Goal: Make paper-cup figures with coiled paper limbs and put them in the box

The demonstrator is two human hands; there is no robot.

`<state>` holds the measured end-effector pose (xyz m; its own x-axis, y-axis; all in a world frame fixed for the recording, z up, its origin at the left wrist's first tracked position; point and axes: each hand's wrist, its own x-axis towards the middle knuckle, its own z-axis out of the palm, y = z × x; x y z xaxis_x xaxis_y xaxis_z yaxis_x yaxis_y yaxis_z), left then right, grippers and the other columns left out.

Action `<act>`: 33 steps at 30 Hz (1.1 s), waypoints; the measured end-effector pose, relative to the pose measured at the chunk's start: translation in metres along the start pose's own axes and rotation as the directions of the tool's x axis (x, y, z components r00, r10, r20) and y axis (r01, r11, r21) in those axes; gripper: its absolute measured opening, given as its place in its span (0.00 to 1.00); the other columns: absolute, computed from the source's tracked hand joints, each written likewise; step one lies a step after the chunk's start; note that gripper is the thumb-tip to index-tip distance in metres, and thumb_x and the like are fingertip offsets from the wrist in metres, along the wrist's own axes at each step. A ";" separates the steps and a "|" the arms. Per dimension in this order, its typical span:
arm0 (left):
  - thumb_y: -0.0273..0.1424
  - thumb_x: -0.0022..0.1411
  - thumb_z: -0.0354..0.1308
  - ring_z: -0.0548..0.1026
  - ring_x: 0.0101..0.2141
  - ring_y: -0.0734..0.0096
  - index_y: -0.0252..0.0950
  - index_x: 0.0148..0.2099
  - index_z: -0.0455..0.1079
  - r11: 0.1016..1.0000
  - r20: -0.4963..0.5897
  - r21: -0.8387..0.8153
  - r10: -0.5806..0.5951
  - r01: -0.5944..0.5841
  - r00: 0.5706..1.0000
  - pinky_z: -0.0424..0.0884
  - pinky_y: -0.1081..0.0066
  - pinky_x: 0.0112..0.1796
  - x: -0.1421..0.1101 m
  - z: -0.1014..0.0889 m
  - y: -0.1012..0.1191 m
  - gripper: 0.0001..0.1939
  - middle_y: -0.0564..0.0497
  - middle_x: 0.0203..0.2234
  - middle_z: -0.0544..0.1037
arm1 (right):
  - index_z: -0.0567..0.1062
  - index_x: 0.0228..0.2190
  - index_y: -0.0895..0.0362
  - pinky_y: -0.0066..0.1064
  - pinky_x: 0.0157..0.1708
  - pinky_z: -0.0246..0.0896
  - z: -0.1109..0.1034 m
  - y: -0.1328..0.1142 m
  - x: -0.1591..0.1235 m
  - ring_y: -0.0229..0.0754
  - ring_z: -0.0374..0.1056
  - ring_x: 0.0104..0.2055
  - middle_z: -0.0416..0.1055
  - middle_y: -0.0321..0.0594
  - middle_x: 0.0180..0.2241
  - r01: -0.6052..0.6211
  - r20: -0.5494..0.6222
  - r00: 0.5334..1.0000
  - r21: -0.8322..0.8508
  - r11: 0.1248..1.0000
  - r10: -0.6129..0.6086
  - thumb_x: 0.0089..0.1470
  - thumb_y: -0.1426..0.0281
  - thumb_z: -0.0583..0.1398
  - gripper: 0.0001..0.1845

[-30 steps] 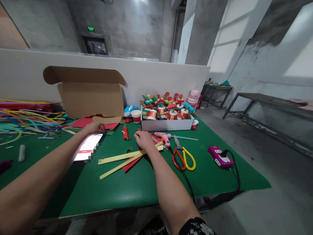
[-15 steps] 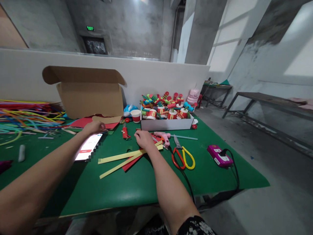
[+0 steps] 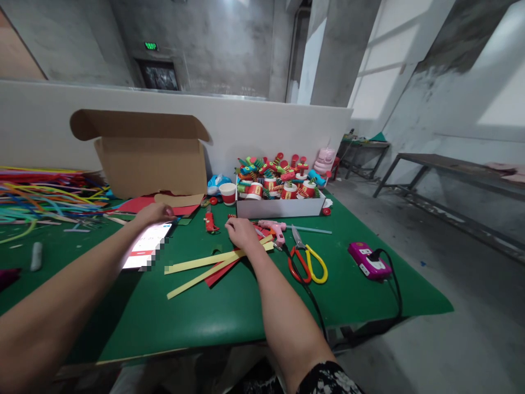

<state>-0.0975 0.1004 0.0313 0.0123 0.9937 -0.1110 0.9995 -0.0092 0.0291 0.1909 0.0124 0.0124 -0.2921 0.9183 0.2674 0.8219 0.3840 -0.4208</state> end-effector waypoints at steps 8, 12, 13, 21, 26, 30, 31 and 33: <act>0.29 0.55 0.55 0.76 0.42 0.53 0.36 0.39 0.76 0.999 -0.073 0.034 -0.020 0.023 0.997 0.70 0.65 0.40 -0.002 0.005 0.006 0.11 0.40 0.42 0.79 | 0.79 0.36 0.57 0.27 0.37 0.57 0.000 0.000 0.000 0.42 0.73 0.39 0.79 0.42 0.36 -0.004 0.005 1.000 -0.012 1.000 0.004 0.60 0.72 0.55 0.12; 0.30 0.58 0.52 0.76 0.43 0.52 0.36 0.42 0.76 0.997 -0.130 0.031 -0.059 0.064 0.990 0.71 0.64 0.40 -0.001 0.001 0.004 0.13 0.39 0.43 0.79 | 0.79 0.36 0.57 0.27 0.37 0.56 0.000 0.000 0.000 0.41 0.73 0.39 0.79 0.42 0.37 0.002 0.011 1.000 -0.015 1.000 -0.002 0.60 0.72 0.55 0.11; 0.31 0.59 0.52 0.76 0.43 0.52 0.37 0.43 0.76 0.997 -0.146 0.028 -0.071 0.076 0.987 0.71 0.64 0.40 -0.001 0.000 0.003 0.14 0.40 0.44 0.79 | 0.79 0.36 0.57 0.26 0.37 0.56 0.000 0.000 0.000 0.41 0.73 0.40 0.79 0.42 0.37 0.001 0.012 1.000 -0.013 1.000 -0.001 0.60 0.72 0.55 0.11; 0.29 0.59 0.49 0.78 0.40 0.56 0.37 0.41 0.76 0.993 -0.301 -0.080 -0.104 0.084 0.948 0.68 0.70 0.34 0.001 -0.001 -0.005 0.15 0.43 0.37 0.81 | 0.79 0.35 0.56 0.27 0.37 0.57 -0.001 -0.001 0.000 0.42 0.73 0.39 0.79 0.42 0.36 -0.009 0.008 1.000 0.005 1.000 0.009 0.60 0.72 0.55 0.11; 0.31 0.58 0.51 0.77 0.42 0.57 0.37 0.41 0.77 0.992 -0.300 -0.112 -0.091 0.060 0.949 0.68 0.71 0.34 0.003 0.001 -0.007 0.14 0.44 0.42 0.80 | 0.79 0.35 0.56 0.27 0.37 0.57 0.000 0.000 0.000 0.42 0.73 0.39 0.79 0.42 0.36 -0.007 0.012 1.000 -0.002 1.000 0.007 0.60 0.71 0.55 0.11; 0.36 0.59 0.52 0.77 0.41 0.59 0.36 0.42 0.76 0.991 -0.215 -0.134 -0.036 0.007 0.976 0.68 0.71 0.35 0.005 0.005 -0.006 0.15 0.44 0.40 0.80 | 0.79 0.36 0.57 0.27 0.37 0.57 -0.001 -0.001 -0.001 0.42 0.73 0.40 0.79 0.42 0.37 -0.005 0.022 1.000 -0.006 1.000 0.006 0.60 0.72 0.55 0.11; 0.37 0.59 0.52 0.77 0.40 0.61 0.36 0.42 0.76 0.991 -0.176 -0.129 0.017 -0.040 0.984 0.69 0.72 0.34 0.005 0.006 -0.005 0.15 0.44 0.38 0.81 | 0.79 0.36 0.57 0.27 0.37 0.57 -0.001 -0.001 -0.001 0.42 0.73 0.40 0.79 0.42 0.37 -0.006 0.022 1.000 -0.007 1.000 0.006 0.60 0.72 0.55 0.11; 0.37 0.57 0.53 0.77 0.37 0.63 0.37 0.43 0.75 0.983 -0.074 -0.083 0.158 -0.164 0.985 0.69 0.72 0.34 0.003 0.009 0.000 0.15 0.46 0.36 0.81 | 0.79 0.36 0.56 0.27 0.37 0.57 -0.001 -0.002 -0.001 0.42 0.73 0.40 0.79 0.42 0.37 -0.007 0.020 1.000 -0.007 1.000 0.007 0.60 0.72 0.55 0.11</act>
<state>-0.0975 0.1028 0.0217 0.1685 0.9852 -0.0314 0.9782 -0.1632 0.1288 0.1903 0.0111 0.0135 -0.2966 0.9226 0.2467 0.8271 0.3773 -0.4166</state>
